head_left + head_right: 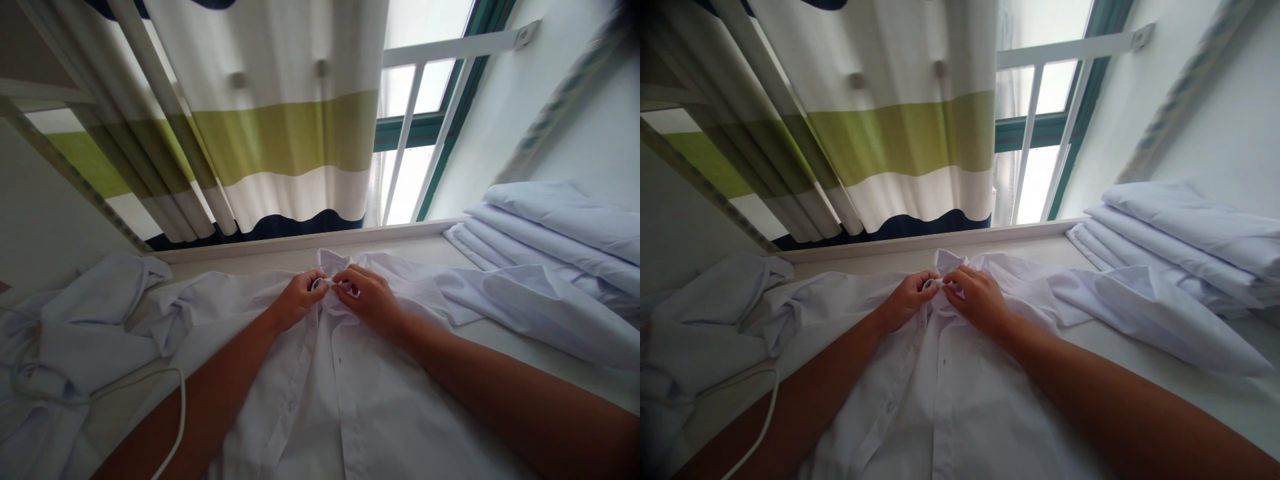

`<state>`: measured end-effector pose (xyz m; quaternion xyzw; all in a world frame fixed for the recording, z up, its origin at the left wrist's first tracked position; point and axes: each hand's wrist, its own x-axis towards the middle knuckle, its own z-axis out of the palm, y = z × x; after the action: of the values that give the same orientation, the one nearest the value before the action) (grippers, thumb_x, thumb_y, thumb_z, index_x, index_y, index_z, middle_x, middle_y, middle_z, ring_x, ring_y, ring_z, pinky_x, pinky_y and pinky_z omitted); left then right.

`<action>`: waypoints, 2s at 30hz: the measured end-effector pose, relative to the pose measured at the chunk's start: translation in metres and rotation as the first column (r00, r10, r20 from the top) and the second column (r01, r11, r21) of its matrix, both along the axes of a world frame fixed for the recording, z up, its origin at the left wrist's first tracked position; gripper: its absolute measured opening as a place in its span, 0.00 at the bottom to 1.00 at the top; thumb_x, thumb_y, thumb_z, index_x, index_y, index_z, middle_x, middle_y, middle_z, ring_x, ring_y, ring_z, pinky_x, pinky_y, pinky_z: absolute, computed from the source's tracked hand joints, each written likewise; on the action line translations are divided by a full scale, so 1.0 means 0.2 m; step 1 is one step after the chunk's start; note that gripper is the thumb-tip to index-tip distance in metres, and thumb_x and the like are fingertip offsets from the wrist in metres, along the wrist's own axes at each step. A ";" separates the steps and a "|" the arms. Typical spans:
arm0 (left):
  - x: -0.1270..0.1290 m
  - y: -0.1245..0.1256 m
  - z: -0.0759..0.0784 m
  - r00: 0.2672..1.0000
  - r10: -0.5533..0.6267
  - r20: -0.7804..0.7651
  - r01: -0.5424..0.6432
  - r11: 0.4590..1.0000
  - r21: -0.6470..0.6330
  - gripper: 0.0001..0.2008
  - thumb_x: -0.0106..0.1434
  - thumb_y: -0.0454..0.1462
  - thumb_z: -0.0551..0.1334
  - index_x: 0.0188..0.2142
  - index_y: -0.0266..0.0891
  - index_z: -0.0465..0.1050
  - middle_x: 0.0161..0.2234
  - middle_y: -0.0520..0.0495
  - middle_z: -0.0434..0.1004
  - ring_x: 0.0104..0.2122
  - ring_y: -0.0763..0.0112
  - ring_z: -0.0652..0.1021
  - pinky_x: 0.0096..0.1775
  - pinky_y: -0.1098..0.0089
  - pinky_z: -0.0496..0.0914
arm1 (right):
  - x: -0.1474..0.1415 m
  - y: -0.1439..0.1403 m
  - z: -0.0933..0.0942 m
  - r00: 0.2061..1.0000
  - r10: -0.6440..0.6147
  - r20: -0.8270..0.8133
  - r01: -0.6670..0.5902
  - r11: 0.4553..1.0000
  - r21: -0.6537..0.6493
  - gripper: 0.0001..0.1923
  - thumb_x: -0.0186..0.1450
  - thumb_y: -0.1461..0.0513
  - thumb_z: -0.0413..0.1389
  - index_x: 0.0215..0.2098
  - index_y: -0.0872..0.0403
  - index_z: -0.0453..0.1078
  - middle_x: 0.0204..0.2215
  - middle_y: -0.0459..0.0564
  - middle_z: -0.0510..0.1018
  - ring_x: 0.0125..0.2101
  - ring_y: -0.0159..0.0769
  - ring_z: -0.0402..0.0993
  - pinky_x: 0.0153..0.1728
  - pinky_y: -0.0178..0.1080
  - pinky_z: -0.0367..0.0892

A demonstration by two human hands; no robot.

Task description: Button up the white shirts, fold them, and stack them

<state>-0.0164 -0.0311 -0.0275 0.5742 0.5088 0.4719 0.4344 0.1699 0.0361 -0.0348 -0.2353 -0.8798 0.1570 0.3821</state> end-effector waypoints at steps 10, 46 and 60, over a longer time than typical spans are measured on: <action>0.02 -0.01 0.02 0.999 0.045 0.008 -0.045 0.999 -0.020 0.16 0.60 0.46 0.67 0.39 0.36 0.74 0.32 0.52 0.72 0.32 0.72 0.70 0.36 0.72 0.64 | 0.00 0.01 0.00 0.999 -0.030 0.016 0.030 0.999 0.025 0.04 0.65 0.64 0.60 0.39 0.51 0.74 0.31 0.46 0.78 0.28 0.33 0.71 0.33 0.36 0.61; 0.02 0.00 -0.03 0.952 0.193 -0.236 -0.148 0.970 0.193 0.10 0.64 0.43 0.63 0.38 0.38 0.76 0.33 0.51 0.74 0.34 0.69 0.72 0.39 0.71 0.65 | 0.02 0.05 0.00 0.991 0.005 0.134 -0.011 0.999 0.042 0.06 0.69 0.63 0.56 0.41 0.52 0.76 0.34 0.48 0.79 0.32 0.35 0.72 0.35 0.36 0.61; 0.03 -0.01 -0.01 0.945 0.133 -0.298 -0.073 0.976 0.204 0.11 0.67 0.43 0.60 0.37 0.38 0.76 0.32 0.51 0.74 0.34 0.69 0.72 0.39 0.71 0.65 | 0.01 0.05 -0.02 0.998 0.023 0.059 -0.018 0.995 -0.094 0.04 0.67 0.62 0.56 0.38 0.52 0.74 0.33 0.48 0.79 0.32 0.35 0.72 0.35 0.36 0.62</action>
<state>-0.0103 -0.0327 -0.0295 0.6524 0.5526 0.4446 0.2671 0.1713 0.0456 -0.0388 -0.2485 -0.8849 0.1946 0.3425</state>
